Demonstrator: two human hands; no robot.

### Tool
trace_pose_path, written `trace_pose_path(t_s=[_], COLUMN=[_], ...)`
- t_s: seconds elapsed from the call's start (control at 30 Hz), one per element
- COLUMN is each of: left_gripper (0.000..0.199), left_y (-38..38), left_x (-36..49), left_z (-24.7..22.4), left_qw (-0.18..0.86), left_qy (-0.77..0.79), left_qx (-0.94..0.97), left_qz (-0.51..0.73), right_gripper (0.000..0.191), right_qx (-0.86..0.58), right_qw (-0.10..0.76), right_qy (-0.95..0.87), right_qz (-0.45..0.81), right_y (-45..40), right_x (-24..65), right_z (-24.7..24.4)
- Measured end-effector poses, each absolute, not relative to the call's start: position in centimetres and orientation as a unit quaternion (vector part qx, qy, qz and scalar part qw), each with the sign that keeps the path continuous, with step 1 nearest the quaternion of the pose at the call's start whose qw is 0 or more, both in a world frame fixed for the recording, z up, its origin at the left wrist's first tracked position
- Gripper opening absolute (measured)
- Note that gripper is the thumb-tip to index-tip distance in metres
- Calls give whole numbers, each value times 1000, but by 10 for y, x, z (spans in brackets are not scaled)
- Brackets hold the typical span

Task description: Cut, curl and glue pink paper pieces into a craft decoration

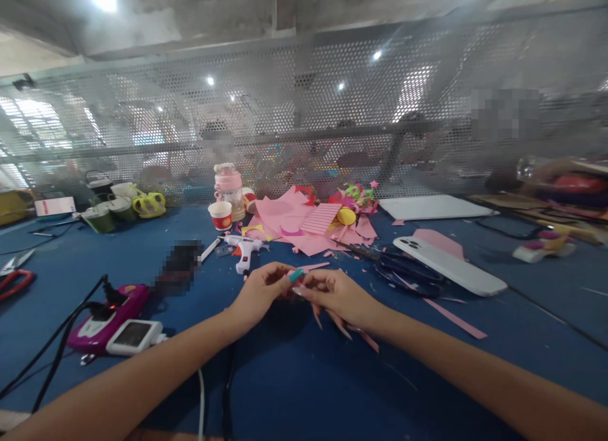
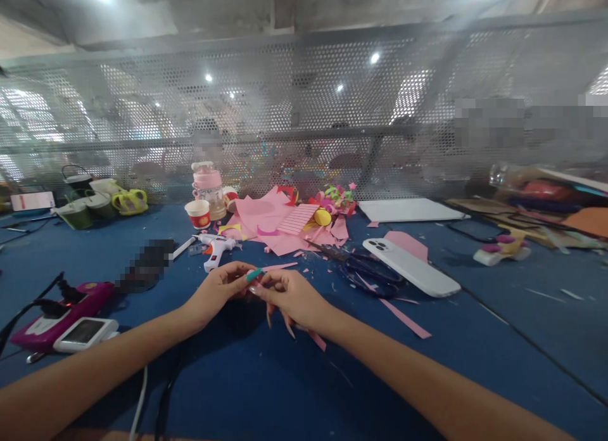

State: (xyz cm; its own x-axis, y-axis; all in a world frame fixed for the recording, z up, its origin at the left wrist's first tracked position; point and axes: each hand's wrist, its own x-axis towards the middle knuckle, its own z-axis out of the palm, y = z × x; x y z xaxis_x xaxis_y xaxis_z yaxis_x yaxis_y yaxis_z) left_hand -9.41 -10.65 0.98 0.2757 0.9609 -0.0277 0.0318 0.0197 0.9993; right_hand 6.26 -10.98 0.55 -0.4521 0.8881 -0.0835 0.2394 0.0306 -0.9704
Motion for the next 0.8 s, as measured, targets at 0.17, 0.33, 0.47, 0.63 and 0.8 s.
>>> trace_pose_path(t_s=[0.17,0.33,0.47,0.63,0.8], left_gripper=[30,25,23,19,13], left_y=[-106,-102,-101,-101,-100], left_x=[-96,-98,-99,-99,-101], left_z=[8,4,5,6,5], left_qw=[547,513,504,492,446], left_qy=[426,408,419,432,456], left_qx=[586,612,604,597,614], left_qz=[419,441,453,464,465], right_gripper=[36,40,42,43,33], right_qx=[-422,-409,-393,-377,-361], right_qw=[283,271,268,262,280], right_qy=[-659,-665,-666,-653,-646], right_qz=[555,563,574,602,612], right_y=[-109,-108,-106,-106,-111], right_x=[64,65,66,68,65], right_z=[3,1,-1,0,6])
